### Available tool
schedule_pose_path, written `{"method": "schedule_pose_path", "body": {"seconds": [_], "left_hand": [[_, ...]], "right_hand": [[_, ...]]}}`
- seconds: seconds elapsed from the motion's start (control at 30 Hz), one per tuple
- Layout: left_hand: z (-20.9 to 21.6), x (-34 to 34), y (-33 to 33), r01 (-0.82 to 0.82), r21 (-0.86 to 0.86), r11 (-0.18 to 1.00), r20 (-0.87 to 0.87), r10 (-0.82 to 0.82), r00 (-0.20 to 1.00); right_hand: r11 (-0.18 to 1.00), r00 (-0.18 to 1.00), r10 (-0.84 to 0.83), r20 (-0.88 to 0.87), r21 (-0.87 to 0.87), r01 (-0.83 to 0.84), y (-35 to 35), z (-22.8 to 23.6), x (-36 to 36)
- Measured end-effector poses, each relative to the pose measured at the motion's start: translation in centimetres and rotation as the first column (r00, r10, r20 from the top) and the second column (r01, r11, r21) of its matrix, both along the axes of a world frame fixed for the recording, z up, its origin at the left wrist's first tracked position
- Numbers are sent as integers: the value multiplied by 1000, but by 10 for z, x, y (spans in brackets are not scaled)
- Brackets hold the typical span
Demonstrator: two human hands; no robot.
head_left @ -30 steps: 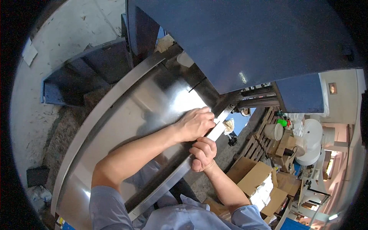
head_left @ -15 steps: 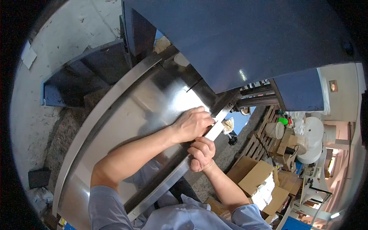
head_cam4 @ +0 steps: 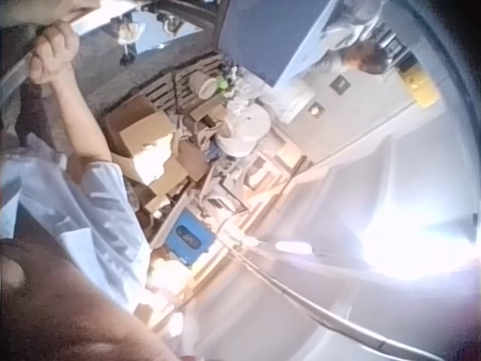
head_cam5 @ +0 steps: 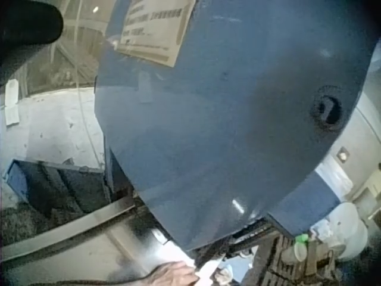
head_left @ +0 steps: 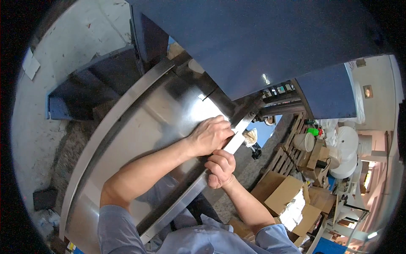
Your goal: Clean and inspect a stainless steel machine tray component in a maintenance area.
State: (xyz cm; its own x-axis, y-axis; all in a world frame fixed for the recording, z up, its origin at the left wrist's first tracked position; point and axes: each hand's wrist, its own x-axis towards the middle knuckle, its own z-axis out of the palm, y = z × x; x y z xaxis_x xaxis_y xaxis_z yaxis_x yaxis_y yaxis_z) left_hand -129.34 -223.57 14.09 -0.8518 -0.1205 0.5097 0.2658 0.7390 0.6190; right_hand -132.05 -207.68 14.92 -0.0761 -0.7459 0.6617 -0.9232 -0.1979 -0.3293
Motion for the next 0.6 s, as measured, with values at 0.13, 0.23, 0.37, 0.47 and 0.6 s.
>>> {"method": "schedule_pose_path", "body": {"seconds": [0.13,0.23,0.37,0.47,0.6], "left_hand": [[2,-1,1,-2,7,1000,8,2,1000],[0,-1,0,17,2,1000,19,-17,1000],[0,-1,0,45,-9,999,29,-45,999],[7,-1,-2,75,-43,996,35,-74,997],[7,-2,-1,65,-26,998,36,-64,997]], "right_hand": [[1000,1000,-5,0,-10,5,0,2,0],[1000,1000,-9,-1,-13,9,0,2,0],[999,1000,-3,10,-34,4,-2,1,0],[999,1000,-14,8,-49,15,-2,7,0],[998,1000,-14,17,-63,15,-4,9,-1]]}}
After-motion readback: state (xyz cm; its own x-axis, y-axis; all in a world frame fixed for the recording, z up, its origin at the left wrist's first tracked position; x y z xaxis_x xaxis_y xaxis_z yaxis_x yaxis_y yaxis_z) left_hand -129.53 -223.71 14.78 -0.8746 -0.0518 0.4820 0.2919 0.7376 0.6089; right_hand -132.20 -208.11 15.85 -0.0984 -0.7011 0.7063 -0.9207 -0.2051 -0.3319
